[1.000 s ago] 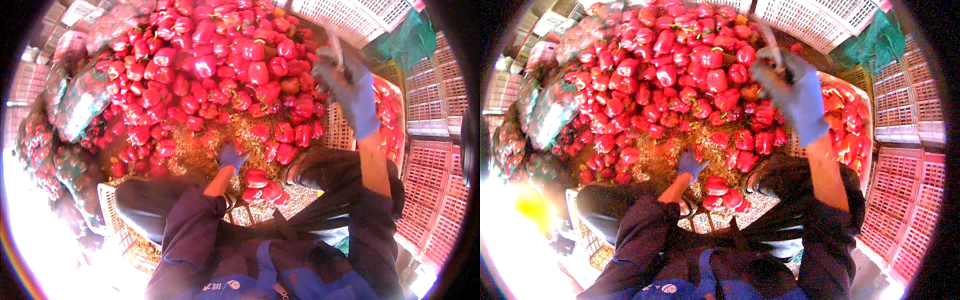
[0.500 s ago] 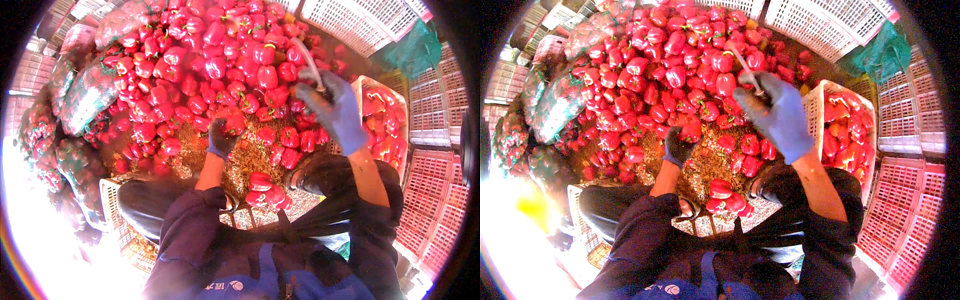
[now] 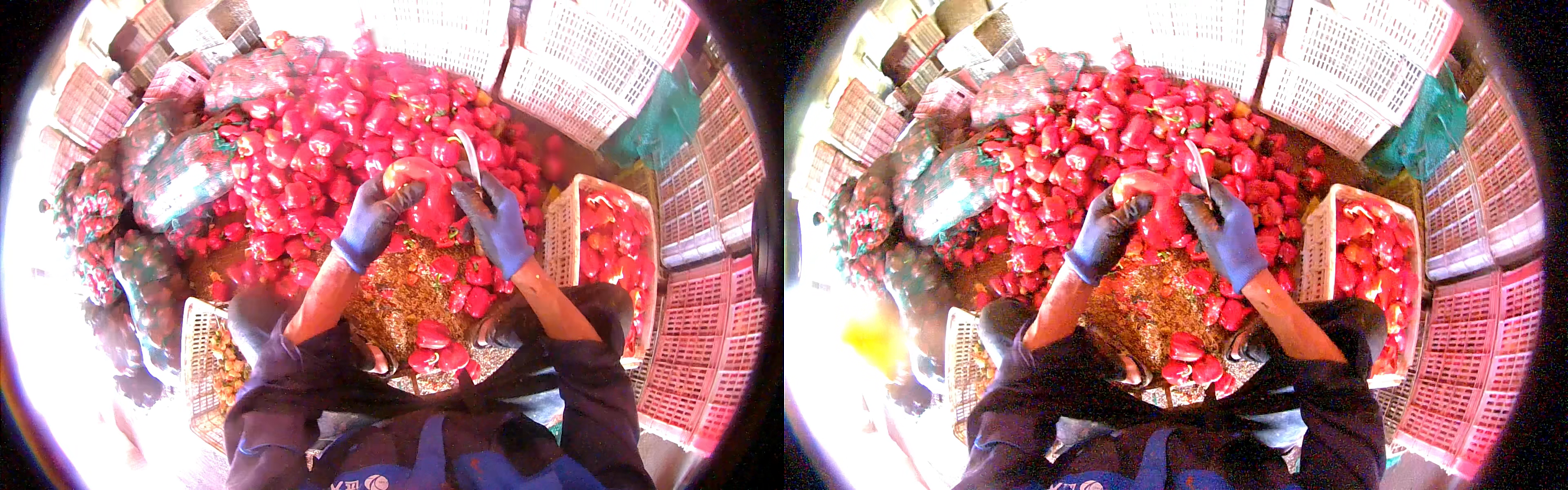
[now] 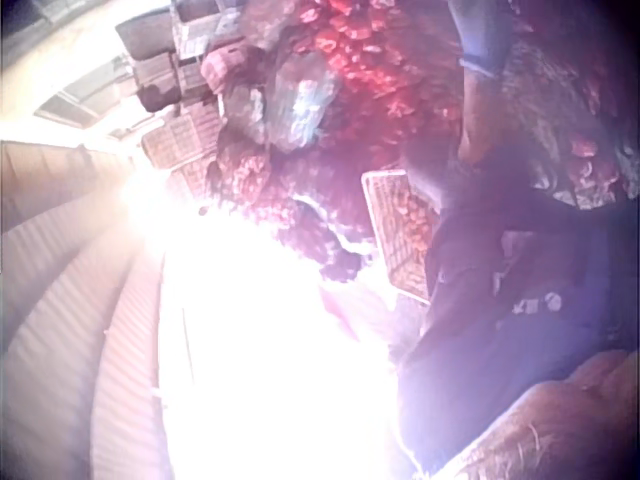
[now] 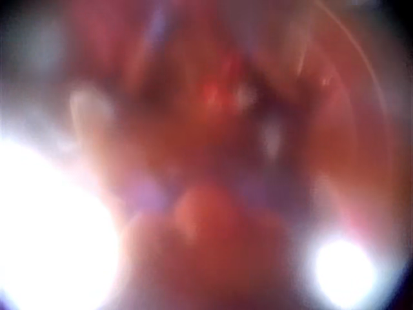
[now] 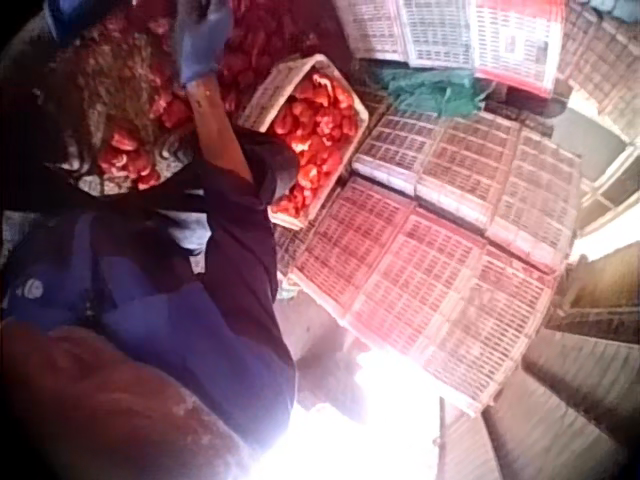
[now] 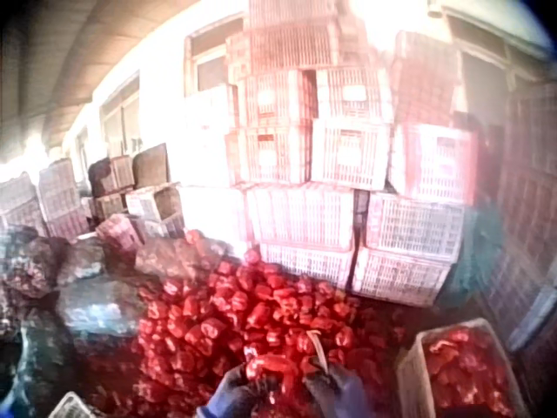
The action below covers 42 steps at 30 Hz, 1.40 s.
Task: The person cuts peppers with a knife, removes the stems and seeds, and places the prepared peppers into a bin.
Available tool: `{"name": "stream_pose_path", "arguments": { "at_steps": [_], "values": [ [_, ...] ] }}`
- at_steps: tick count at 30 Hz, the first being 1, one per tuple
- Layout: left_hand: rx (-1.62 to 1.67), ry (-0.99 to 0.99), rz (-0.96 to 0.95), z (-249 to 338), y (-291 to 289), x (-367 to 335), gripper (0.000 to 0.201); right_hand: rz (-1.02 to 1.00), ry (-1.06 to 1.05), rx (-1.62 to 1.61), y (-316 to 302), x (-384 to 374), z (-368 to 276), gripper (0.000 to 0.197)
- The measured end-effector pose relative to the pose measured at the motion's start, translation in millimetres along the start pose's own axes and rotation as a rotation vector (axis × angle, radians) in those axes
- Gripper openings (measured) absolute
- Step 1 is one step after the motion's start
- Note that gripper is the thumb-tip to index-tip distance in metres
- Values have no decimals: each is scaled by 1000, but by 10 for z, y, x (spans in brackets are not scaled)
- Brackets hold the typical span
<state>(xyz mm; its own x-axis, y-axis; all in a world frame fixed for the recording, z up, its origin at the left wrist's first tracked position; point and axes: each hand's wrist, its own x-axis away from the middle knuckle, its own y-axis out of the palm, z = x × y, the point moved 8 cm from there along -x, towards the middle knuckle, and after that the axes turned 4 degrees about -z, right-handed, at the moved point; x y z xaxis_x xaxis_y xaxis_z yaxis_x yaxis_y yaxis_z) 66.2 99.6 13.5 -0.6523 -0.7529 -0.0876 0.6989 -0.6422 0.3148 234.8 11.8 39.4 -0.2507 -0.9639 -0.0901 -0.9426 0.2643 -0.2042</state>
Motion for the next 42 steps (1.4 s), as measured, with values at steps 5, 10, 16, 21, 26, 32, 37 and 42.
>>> {"name": "stream_pose_path", "arguments": {
  "at_steps": [5,10,16,21,26,32,37,42],
  "values": [
    [-79,99,115,218,-180,222,42,-93,-103,236,157,22,-312,44],
    [-27,174,206,108,-245,205,46,-149,-348,311,442,100,-308,62],
    [-266,150,348,113,-280,331,41,-188,-347,400,545,143,-293,64],
    [-645,260,380,148,-298,369,33,-168,-455,405,618,130,-301,65],
    [-483,264,446,149,-291,416,29,-156,-443,450,639,123,-281,67],
    [-52,248,560,283,-581,454,12,-244,-291,569,779,252,-9,71],
    [195,172,706,455,-1029,577,6,-317,-170,525,811,406,416,64],
    [180,130,563,410,-850,553,9,-140,-142,152,557,99,124,53]
  ]
}}
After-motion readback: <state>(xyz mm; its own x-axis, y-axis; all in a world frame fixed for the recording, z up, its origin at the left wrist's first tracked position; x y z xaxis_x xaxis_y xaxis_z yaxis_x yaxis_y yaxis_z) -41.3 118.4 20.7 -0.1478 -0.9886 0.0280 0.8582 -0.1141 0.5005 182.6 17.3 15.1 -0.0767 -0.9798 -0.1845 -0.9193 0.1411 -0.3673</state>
